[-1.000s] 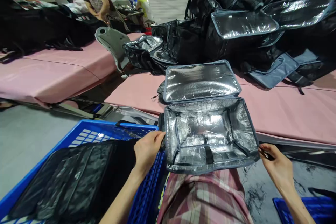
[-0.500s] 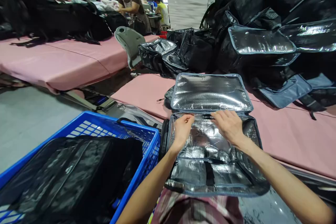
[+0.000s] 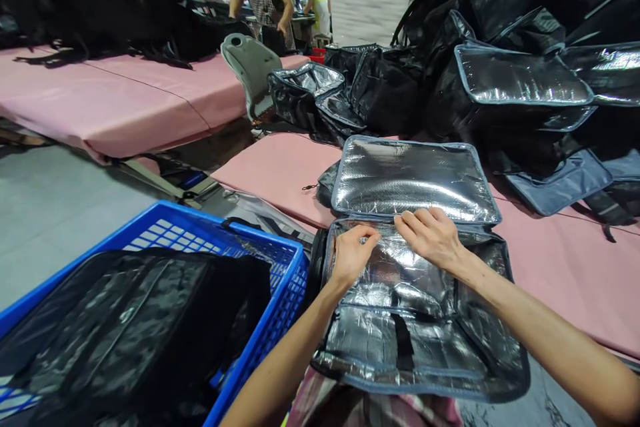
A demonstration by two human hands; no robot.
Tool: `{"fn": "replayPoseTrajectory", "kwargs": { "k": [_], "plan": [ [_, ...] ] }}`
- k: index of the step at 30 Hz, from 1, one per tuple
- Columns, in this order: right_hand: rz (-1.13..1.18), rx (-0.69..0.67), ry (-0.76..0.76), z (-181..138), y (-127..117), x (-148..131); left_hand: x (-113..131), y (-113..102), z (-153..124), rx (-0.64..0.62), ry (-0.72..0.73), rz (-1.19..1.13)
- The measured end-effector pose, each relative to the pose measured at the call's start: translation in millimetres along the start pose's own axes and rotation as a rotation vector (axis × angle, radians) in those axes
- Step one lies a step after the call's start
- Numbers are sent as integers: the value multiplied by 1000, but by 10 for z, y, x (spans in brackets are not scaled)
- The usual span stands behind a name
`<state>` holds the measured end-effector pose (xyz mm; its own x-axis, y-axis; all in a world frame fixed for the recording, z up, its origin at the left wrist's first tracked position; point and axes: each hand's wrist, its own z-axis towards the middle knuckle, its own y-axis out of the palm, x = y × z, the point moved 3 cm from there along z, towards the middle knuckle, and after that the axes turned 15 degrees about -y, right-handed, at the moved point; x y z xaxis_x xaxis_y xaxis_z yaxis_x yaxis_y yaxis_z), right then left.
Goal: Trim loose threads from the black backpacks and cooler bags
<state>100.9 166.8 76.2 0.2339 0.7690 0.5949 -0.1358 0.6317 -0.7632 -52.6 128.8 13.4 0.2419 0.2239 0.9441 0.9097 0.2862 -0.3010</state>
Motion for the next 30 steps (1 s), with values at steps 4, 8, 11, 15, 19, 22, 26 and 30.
{"fn": "replayPoseTrajectory", "kwargs": {
  "k": [4,8,11,15,19,22,26,30],
  "plan": [
    [102,9,15,12,2,-6,-3,-8,6,-17,9,-28],
    [65,-3,-11,78,19,-21,-27,-17,3,-7,-5,-15],
    [17,3,25,63,-3,-11,7,-71,-22,-105,39,90],
    [176,27,342,-81,-54,82,204,-211,11,-138,172,362],
    [403,0,597,-214,-38,127,417,-280,147,109,427,505],
    [409,-31,605,-255,-20,83,339,-215,189,68,572,602],
    [339,-29,514,-286,-25,-38,123,-194,101,60,787,616],
    [300,-3,494,-310,-37,-107,145,-212,109,70,729,571]
  ]
}}
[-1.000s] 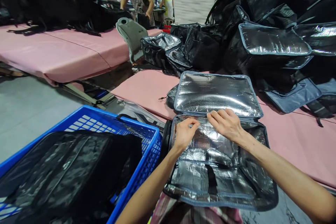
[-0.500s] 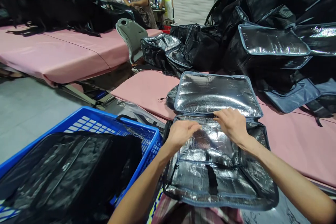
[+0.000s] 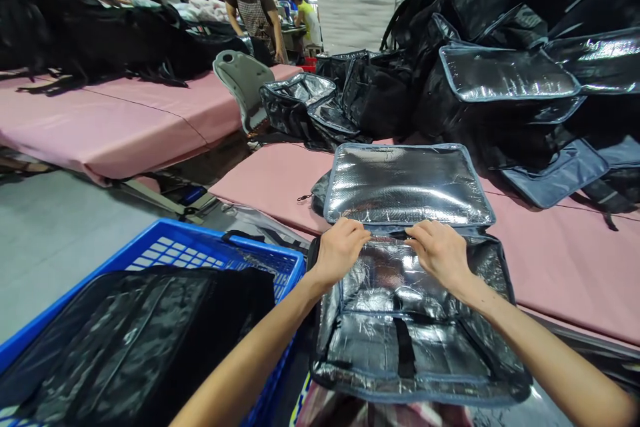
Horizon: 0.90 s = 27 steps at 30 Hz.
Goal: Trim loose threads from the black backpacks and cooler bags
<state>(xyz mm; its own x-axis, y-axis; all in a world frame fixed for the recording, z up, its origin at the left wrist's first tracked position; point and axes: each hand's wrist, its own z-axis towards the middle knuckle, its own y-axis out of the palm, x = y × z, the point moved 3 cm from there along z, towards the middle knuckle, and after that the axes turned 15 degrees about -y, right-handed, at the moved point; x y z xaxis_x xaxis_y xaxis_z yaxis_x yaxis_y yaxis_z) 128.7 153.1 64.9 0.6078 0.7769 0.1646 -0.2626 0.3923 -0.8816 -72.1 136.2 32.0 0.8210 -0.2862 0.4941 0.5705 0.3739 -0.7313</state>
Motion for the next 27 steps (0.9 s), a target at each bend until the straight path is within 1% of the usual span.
{"fn": "replayPoseTrajectory", "kwargs": {
  "k": [2,4,6,8,13,18,20,24,25,27],
  "plan": [
    [0,-2,4,-9,6,-2,30,-27,119,-67,-78,5],
    [-1,-8,4,-10,12,-1,71,-39,248,-185,-132,29],
    [6,-7,4,-10,15,-3,107,-38,343,-287,-162,55],
    [15,-10,8,-11,18,-7,134,-28,389,-340,-167,83],
    [66,-28,55,-29,14,4,105,-20,366,-301,-233,117],
    [202,-35,138,-32,-8,40,-3,-48,327,-316,-391,-162],
    [225,-43,166,-24,-19,47,-17,-62,334,-326,-353,-182],
    [256,-48,214,2,-32,53,24,-81,344,-400,-134,-91],
    [264,-45,224,14,-33,51,32,-85,343,-412,-109,-71],
    [274,-36,241,53,-28,40,38,-95,346,-403,-108,-47]
  ]
}}
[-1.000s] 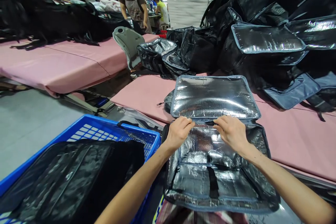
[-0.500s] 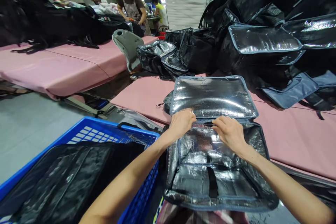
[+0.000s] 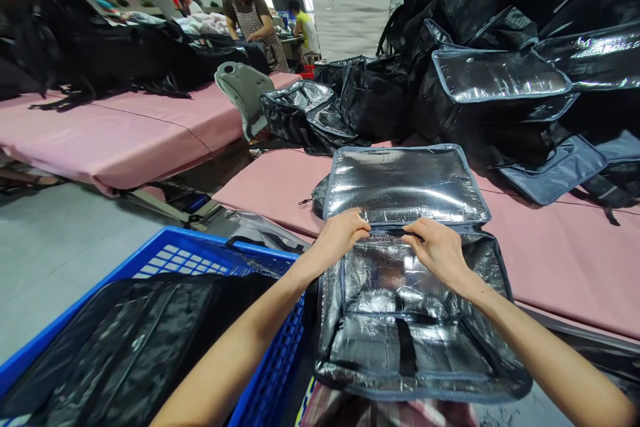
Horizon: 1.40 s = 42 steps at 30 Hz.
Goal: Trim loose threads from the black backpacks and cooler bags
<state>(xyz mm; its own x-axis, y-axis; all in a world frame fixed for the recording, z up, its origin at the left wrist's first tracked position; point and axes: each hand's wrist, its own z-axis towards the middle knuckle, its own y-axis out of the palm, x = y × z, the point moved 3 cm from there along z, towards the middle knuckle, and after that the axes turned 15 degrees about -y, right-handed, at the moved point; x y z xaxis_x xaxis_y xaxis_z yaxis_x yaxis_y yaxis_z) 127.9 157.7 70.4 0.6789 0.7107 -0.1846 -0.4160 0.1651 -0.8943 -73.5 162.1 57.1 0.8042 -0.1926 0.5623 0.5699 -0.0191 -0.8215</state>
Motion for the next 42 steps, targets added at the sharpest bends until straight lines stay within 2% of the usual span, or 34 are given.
{"fn": "replayPoseTrajectory", "kwargs": {
  "k": [5,10,14,24,29,31,36,40,42],
  "plan": [
    [-19,-48,-3,155,70,-100,-32,-17,53,-22,-109,-78],
    [-70,-129,19,258,111,-162,5,-1,77,-42,-18,84],
    [-86,-192,18,285,125,-198,17,35,17,50,-24,138],
    [-69,-254,64,319,132,-184,-47,48,-6,89,-109,-54],
    [-100,-298,51,347,139,-202,-27,38,-9,79,-129,-62],
    [-87,-297,57,346,139,-179,-19,24,-19,73,-143,-72],
    [-28,-195,73,316,122,-129,-28,24,-31,82,-142,-85],
    [-80,-209,25,290,87,-155,-47,51,-19,95,-110,-49],
    [-84,-196,47,240,24,-106,-22,51,2,98,-68,-7]
  ]
}}
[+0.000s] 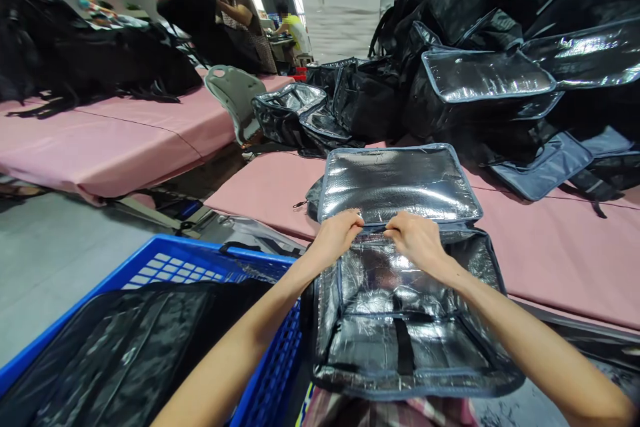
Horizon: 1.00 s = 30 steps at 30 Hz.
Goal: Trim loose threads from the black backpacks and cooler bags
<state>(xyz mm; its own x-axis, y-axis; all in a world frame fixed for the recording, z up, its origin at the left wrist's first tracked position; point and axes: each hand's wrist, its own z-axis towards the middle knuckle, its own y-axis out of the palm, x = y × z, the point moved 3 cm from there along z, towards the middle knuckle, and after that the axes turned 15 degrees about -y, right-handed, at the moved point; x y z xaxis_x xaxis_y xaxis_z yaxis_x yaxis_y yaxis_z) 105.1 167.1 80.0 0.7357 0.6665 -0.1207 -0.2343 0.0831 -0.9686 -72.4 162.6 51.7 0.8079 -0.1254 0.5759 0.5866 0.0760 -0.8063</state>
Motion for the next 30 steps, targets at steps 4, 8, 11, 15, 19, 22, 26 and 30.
{"fn": "replayPoseTrajectory", "kwargs": {
  "k": [4,8,11,15,19,22,26,30],
  "plan": [
    [12,56,95,-186,-95,215,148,16,84,-60,164,154],
    [20,82,89,-290,-103,292,236,73,147,-100,250,316],
    [27,98,80,-295,-91,273,236,101,121,-54,285,385],
    [34,86,70,-270,-85,251,253,121,86,-67,319,520],
    [36,51,68,-215,-72,218,268,153,96,-38,309,604],
    [17,14,65,-154,-59,170,240,200,64,28,307,569],
    [-22,-39,63,-88,-40,104,211,248,-2,96,305,521],
    [30,-11,89,-98,-38,128,220,214,-24,119,237,428]
  ]
}}
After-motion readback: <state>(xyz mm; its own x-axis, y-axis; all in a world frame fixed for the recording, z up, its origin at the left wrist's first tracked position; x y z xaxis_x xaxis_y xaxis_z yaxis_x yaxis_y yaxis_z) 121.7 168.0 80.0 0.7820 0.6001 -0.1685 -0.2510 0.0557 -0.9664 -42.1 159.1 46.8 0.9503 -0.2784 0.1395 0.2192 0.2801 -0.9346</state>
